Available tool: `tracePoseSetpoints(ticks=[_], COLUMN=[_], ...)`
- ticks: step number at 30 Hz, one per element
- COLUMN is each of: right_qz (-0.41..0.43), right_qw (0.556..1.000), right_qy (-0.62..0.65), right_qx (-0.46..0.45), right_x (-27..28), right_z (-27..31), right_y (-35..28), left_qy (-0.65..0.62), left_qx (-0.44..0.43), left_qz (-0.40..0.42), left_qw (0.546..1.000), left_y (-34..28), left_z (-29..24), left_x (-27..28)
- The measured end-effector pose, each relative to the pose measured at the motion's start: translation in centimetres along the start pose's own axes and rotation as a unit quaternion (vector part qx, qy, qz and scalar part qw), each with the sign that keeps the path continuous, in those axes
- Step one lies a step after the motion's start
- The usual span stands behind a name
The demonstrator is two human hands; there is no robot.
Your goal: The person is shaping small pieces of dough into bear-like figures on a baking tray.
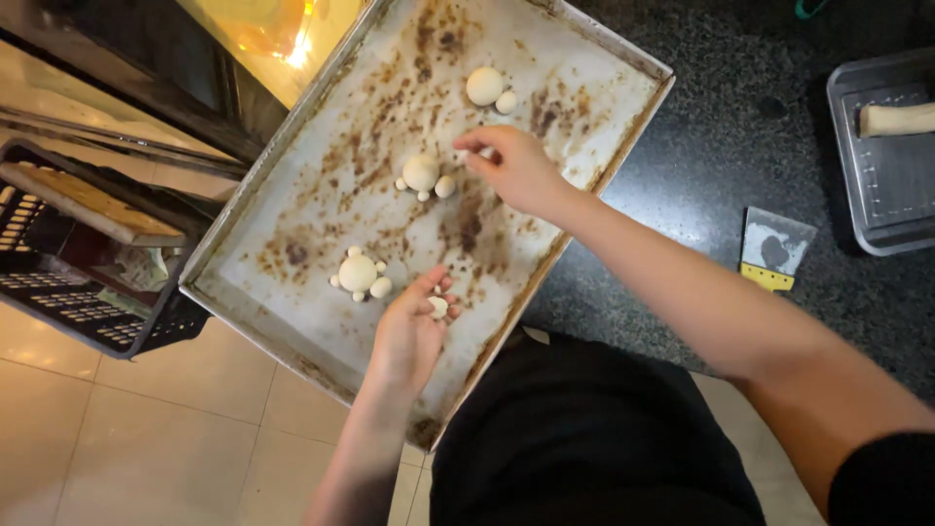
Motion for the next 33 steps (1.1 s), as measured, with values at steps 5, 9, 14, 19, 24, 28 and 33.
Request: tracePoseSetpoints(ticks=[5,9,14,19,24,28,33], right_qz=[0.059,0.098,0.153,0.186,0.220,0.212,0.166], right_qw=[0.994,0.977,0.959,0.940,0.941,0.948,0.935], right_qy=[-0.054,-0.137,-0.191,-0.244,-0.223,-0.200,-0.277], right_qx=[0.070,0.132,0.146,0.147,0.130,0.125,0.145], right_x=[-3.8,-5.5,-7.2,-8.1,-8.7,-8.8,-9.2], right_z=[-2.2,-2.6,-3.0,-3.0,-3.1,-3.7,-4.2], right_y=[5.0,7.1,8.5,8.8,8.8,9.1,9.2], left_qy=[-0.035,-0.018,0.041,0.083,0.093,0.094,0.098], left_qx=[0.012,0.022,0.017,0.018,0.027,0.031,0.021], left_qz=[-0.022,-0.017,-0.017,-0.017,-0.026,-0.028,-0.027], left_qw=[0.999,0.999,0.999,0.996,0.995,0.995,0.995], left_y=[1.0,1.7,3.3,4.1,4.5,4.9,4.8], left_z=[0.1,-0.4,0.1,0.1,0.5,1.3,0.9], left_x=[0.8,0.1,0.2,0.1,0.9,1.5,0.2])
Point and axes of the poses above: each hand's wrist, its own y-axis towards the middle knuckle, its own x-axis out of the back of the hand, z = x × y, the point moved 9 cm from there along y, towards the middle knuckle, and after that the axes turned 3 degrees about z, right-handed, at the moved point
